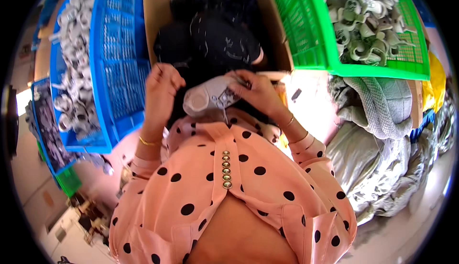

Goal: The person sits on the floor and uses a small blade to trim loose threads and excess material from the edges of white fabric slippers. They handle the slippers one at a time, picking them from a blue basket, performing the trimming, and placing them into a green basket.

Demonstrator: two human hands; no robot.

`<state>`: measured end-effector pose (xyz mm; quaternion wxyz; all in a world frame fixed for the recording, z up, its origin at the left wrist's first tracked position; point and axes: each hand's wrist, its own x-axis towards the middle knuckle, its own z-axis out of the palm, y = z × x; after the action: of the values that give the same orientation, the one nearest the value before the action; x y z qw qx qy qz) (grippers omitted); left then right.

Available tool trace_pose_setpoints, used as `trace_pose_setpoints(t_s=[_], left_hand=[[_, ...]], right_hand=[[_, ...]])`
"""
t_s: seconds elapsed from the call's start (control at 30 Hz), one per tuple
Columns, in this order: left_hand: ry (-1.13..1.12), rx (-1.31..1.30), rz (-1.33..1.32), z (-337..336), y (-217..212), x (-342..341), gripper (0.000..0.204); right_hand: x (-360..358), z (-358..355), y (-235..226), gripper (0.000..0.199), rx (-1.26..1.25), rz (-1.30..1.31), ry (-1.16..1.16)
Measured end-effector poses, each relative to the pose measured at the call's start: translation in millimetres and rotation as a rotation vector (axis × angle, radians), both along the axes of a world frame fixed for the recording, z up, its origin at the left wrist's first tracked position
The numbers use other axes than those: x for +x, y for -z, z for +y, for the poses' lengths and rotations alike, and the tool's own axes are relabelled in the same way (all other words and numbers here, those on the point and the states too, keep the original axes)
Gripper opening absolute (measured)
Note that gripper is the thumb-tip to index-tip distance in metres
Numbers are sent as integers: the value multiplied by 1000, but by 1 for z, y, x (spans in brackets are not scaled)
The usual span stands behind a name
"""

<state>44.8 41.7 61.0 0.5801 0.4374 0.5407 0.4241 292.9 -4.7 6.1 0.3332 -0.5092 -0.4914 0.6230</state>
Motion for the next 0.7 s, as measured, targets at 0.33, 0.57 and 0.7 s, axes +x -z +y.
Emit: trace_pose_setpoints(t_s=[0.33, 0.57, 0.7], left_hand=[[175, 629, 1052, -11, 0, -32, 36], [467, 472, 710, -35, 0, -36, 33], [460, 576, 794, -38, 6, -32, 27]], right_hand=[[-13, 2, -6, 34, 15, 33, -33], [-16, 3, -13, 36, 277, -357, -87], [-22, 2, -24, 39, 481, -617, -10]])
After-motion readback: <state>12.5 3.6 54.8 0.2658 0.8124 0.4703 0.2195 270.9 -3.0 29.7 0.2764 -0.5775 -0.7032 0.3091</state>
